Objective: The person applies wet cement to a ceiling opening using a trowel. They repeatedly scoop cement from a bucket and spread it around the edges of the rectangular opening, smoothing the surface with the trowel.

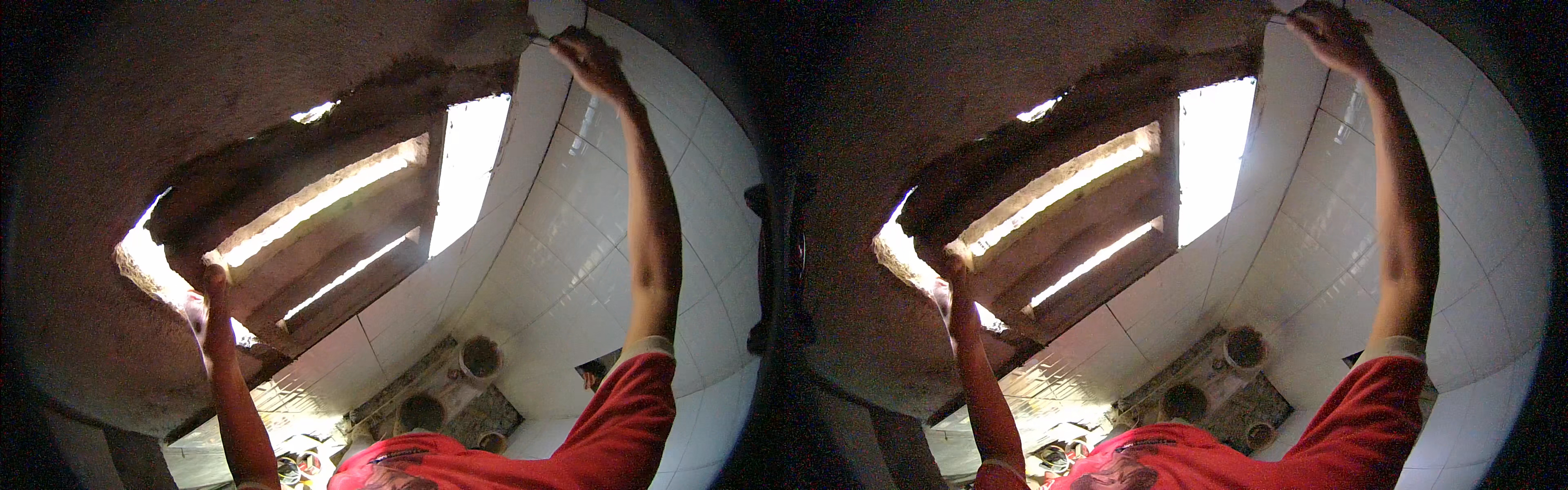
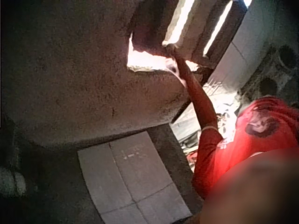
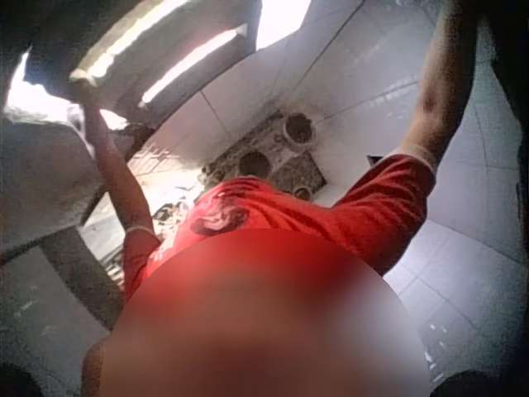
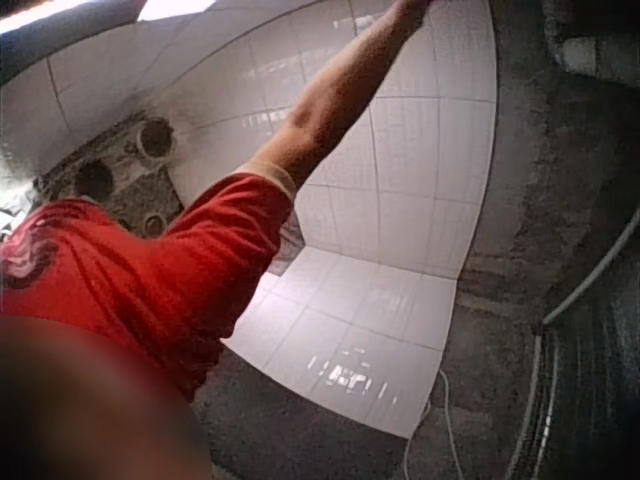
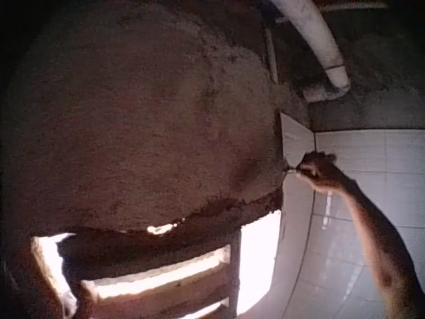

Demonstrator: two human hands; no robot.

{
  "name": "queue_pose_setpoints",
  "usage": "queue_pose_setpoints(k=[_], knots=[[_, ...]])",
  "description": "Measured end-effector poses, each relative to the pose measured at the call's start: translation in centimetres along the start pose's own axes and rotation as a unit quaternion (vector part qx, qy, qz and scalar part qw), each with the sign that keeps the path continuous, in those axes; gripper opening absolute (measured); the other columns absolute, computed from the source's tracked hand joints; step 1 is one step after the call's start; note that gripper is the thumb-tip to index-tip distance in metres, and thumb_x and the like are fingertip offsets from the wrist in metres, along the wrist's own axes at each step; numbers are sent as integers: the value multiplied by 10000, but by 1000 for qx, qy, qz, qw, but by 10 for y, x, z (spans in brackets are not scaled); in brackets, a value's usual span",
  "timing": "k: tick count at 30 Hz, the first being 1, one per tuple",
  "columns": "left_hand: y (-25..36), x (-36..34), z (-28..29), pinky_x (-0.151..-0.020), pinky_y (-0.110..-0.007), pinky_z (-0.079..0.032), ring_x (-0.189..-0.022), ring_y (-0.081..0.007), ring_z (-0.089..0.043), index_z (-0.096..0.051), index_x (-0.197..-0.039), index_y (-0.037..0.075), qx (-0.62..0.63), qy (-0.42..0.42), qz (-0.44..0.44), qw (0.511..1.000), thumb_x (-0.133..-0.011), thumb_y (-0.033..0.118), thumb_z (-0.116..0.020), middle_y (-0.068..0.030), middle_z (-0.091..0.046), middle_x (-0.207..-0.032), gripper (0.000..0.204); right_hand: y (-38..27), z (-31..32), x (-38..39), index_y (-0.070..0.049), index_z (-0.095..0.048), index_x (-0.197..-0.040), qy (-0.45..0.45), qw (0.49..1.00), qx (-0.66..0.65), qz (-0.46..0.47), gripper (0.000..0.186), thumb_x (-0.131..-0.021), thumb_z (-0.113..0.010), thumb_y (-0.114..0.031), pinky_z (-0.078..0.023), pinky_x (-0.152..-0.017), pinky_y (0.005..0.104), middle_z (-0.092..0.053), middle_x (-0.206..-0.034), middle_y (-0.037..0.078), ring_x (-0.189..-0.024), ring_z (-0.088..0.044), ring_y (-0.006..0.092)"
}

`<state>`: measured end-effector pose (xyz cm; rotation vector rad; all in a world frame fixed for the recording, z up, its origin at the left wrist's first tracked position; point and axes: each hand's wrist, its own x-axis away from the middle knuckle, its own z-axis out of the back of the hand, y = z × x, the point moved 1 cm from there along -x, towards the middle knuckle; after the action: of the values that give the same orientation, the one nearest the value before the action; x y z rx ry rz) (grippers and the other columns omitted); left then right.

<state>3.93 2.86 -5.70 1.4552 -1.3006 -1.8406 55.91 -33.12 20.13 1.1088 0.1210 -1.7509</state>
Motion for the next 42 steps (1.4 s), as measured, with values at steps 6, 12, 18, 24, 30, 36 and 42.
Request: queue_pose_setpoints(k=[6, 12, 18, 24, 30, 36, 42], knots=[[7, 1, -1, -570, -276, -289, -632, -70, -368, -517, -758, 111, -39, -10, 6, 999, -883, 468, -722, 53, -440, -691, 431, -74, -25, 21, -65, -703, -1063, 8, 993, -111, 35, 290, -1012, -557, -310, -522, -809, 391, -690, -953, 122, -877, -655, 273], [10, 5, 3, -604, -272, -340, -675, -83, -416, -540, -809, 81, -71, -16, 4, 997, -887, 494, -708, 26, -483, -732, 452, -96, -36, 20, -89, -705, -1046, 82, 985, -119, 95, 246, -995, -583, -297, -486, -758, 404, -683, -906, 127, -777, -617, 275], [3, 1, 5, -514, -261, -224, -580, -48, -300, -526, -747, 131, -56, -4, 34, 998, -866, 456, -753, 94, -376, -650, 413, -100, -46, 16, -89, -719, -1000, 80, 990, -84, 85, 280, -998, -571, -327, -493, -776, 408, -694, -876, 111, -794, -633, 265], [-2, 2, 2, -521, -266, -232, -593, -51, -304, -478, -738, 144, -36, 17, -12, 999, -844, 510, -757, 86, -377, -663, 472, -92, -47, 2, -101, -726, -1018, 61, 990, -109, 65, 318, -1006, -554, -369, -533, -800, 415, -713, -943, 117, -885, -678, 270], [-4, -3, 12, -564, -279, -280, -671, -63, -354, -526, -808, 103, -60, -46, 59, 995, -838, 560, -738, 56, -433, -754, 505, -68, -47, 0, -95, -699, -1120, -19, 990, -138, -15, 390, -1019, -512, -423, -538, -861, 420, -700, -1091, 123, -971, -676, 286], [6, 1, -3, -508, -278, -242, -576, -58, -310, -496, -689, 146, -76, 22, -23, 997, -843, 569, -725, 87, -373, -637, 505, -61, -27, 6, -75, -682, -1101, 19, 996, -86, -27, 441, -1021, -490, -463, -510, -838, 416, -672, -972, 115, -905, -652, 275], [11, 1, -1, -485, -284, -211, -541, -45, -294, -504, -664, 163, -54, 1, -5, 999, -817, 578, -746, 96, -376, -596, 505, -114, -32, 28, -85, -689, -1002, 81, 992, -88, 38, 238, -981, -594, -303, -491, -771, 424, -687, -914, 105, -824, -644, 264]])
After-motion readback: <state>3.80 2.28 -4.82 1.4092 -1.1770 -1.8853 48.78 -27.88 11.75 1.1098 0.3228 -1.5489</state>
